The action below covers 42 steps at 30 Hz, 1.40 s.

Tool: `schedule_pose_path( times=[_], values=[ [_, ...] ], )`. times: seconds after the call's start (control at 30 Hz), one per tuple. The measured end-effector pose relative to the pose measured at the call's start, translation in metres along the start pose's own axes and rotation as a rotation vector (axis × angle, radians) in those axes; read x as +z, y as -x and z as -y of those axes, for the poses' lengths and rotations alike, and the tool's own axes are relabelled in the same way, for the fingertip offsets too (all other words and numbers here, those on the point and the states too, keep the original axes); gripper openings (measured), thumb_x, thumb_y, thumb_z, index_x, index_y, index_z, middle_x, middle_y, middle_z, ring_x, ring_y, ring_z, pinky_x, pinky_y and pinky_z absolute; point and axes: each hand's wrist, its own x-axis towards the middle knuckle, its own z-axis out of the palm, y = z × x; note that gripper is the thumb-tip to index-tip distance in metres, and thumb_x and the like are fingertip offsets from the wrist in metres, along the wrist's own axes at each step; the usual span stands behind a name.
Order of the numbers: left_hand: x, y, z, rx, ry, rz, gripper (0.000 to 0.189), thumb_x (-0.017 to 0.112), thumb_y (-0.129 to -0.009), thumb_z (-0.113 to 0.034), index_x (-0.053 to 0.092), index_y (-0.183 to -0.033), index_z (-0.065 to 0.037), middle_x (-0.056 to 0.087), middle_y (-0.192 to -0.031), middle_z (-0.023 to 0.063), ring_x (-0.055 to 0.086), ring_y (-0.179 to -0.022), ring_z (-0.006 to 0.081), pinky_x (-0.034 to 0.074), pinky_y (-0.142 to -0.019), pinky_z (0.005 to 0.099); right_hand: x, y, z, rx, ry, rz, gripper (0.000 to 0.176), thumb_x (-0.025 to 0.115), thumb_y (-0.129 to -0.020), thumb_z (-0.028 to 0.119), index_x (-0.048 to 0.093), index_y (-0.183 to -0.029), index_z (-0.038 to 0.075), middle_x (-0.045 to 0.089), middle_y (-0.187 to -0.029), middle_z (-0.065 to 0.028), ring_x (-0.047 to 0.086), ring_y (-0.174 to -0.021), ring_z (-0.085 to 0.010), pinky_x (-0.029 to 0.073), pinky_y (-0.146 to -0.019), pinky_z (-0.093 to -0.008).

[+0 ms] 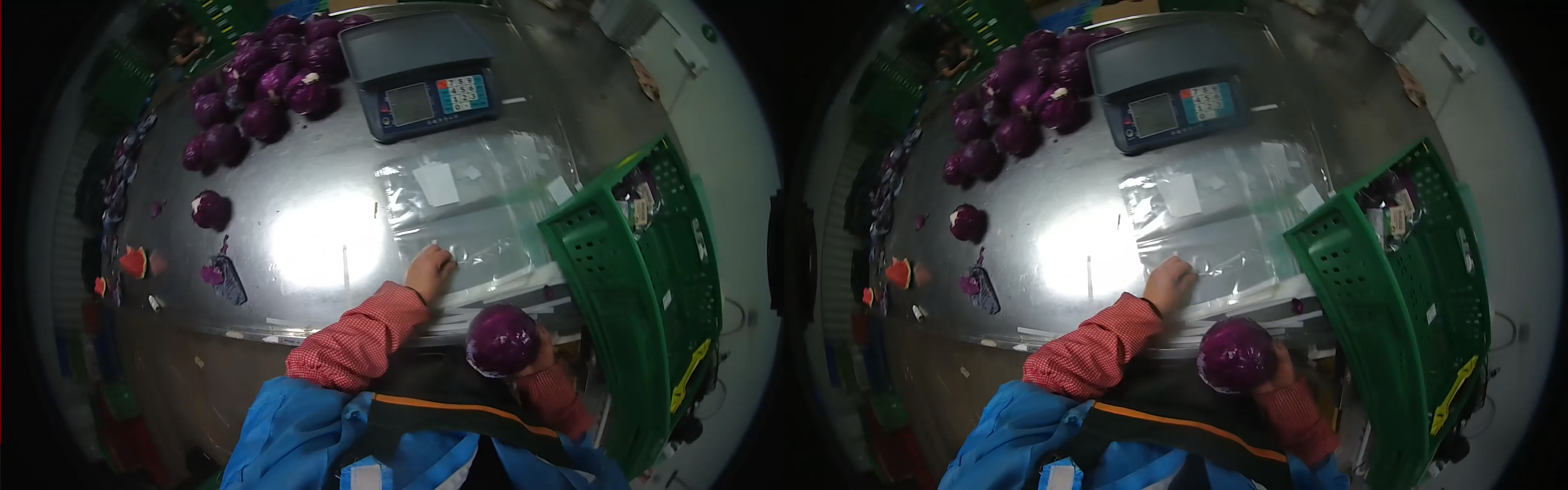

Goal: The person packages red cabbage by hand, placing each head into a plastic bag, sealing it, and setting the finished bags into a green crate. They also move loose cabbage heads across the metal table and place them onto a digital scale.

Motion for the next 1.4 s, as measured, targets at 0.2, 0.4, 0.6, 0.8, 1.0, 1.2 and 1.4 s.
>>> schedule_pose_path(
  times=[0.2,0.4,0.6,0.8,1.0,1.2,1.4],
  values=[
    [-0.009,-0.008,-0.006,-0.253,0.179,0.036,0.017,0.062,-0.082,-0.019,0.066,-0.089,-0.003,0.063,-0.086,0.0140,0.062,-0.079,0.0279,0.048,-0.072,0.0357,0.007,-0.011,-0.001,-0.056,0.037,0.037,0.060,0.057,-0.085,0.039,0.043,-0.131,0.002,0.051,-0.128,-0.0190,0.054,-0.115,-0.0326,0.046,-0.097,-0.0492],
    [-0.005,-0.006,-0.008,-0.315,0.123,0.033,0.024,0.059,-0.086,-0.019,0.059,-0.098,0.002,0.063,-0.085,0.0161,0.062,-0.080,0.0258,0.047,-0.073,0.0334,0.040,-0.058,0.015,-0.092,0.230,0.077,0.052,0.043,-0.095,0.041,0.043,-0.130,0.003,0.052,-0.127,-0.0142,0.056,-0.113,-0.0256,0.048,-0.095,-0.0441],
    [-0.021,0.022,-0.037,0.398,0.020,-0.132,0.025,0.054,-0.092,-0.019,0.055,-0.102,0.004,0.060,-0.088,0.0156,0.058,-0.083,0.0324,0.047,-0.076,0.0386,0.049,-0.087,0.026,-0.084,0.795,-0.390,0.065,0.047,-0.094,0.046,0.024,-0.140,0.007,0.058,-0.106,-0.0179,0.065,-0.092,-0.0259,0.059,-0.058,-0.0388],
    [-0.028,0.009,-0.035,-0.101,0.347,-0.127,0.023,0.049,-0.092,-0.020,0.050,-0.094,0.002,0.054,-0.088,0.0237,0.054,-0.084,0.0403,0.044,-0.073,0.0418,0.077,-0.089,0.045,-0.570,1.885,-0.586,0.049,0.070,-0.081,0.030,0.045,-0.115,0.004,0.059,-0.078,-0.0132,0.057,-0.065,-0.0275,0.045,-0.063,-0.0402],
    [-0.026,0.003,-0.018,-0.141,0.476,-0.248,0.025,0.048,-0.093,-0.023,0.049,-0.095,0.001,0.054,-0.085,0.0217,0.054,-0.081,0.0371,0.043,-0.073,0.0406,0.036,-0.138,0.063,-0.818,1.931,-0.296,0.022,0.058,-0.087,0.016,0.050,-0.100,-0.001,0.052,-0.074,-0.0100,0.053,-0.062,-0.0264,0.044,-0.063,-0.0360],
    [-0.109,0.002,-0.053,-0.156,0.723,-0.254,0.021,0.046,-0.096,-0.023,0.049,-0.093,-0.003,0.046,-0.075,0.0056,0.043,-0.071,0.0137,0.040,-0.066,0.0302,0.091,-0.094,0.066,-0.620,1.476,-0.071,0.021,0.048,-0.090,0.014,0.050,-0.075,0.000,0.046,-0.066,-0.0017,0.042,-0.059,-0.0111,0.033,-0.055,-0.0278],
    [-0.146,0.002,-0.103,0.008,0.691,-0.269,0.017,0.048,-0.095,-0.020,0.048,-0.092,-0.003,0.044,-0.074,0.0044,0.041,-0.069,0.0113,0.039,-0.065,0.0273,0.104,-0.058,0.031,-0.638,1.561,0.147,0.024,0.047,-0.090,0.015,0.044,-0.069,0.003,0.039,-0.061,0.0016,0.036,-0.058,-0.0079,0.028,-0.052,-0.0266]
  ],
)
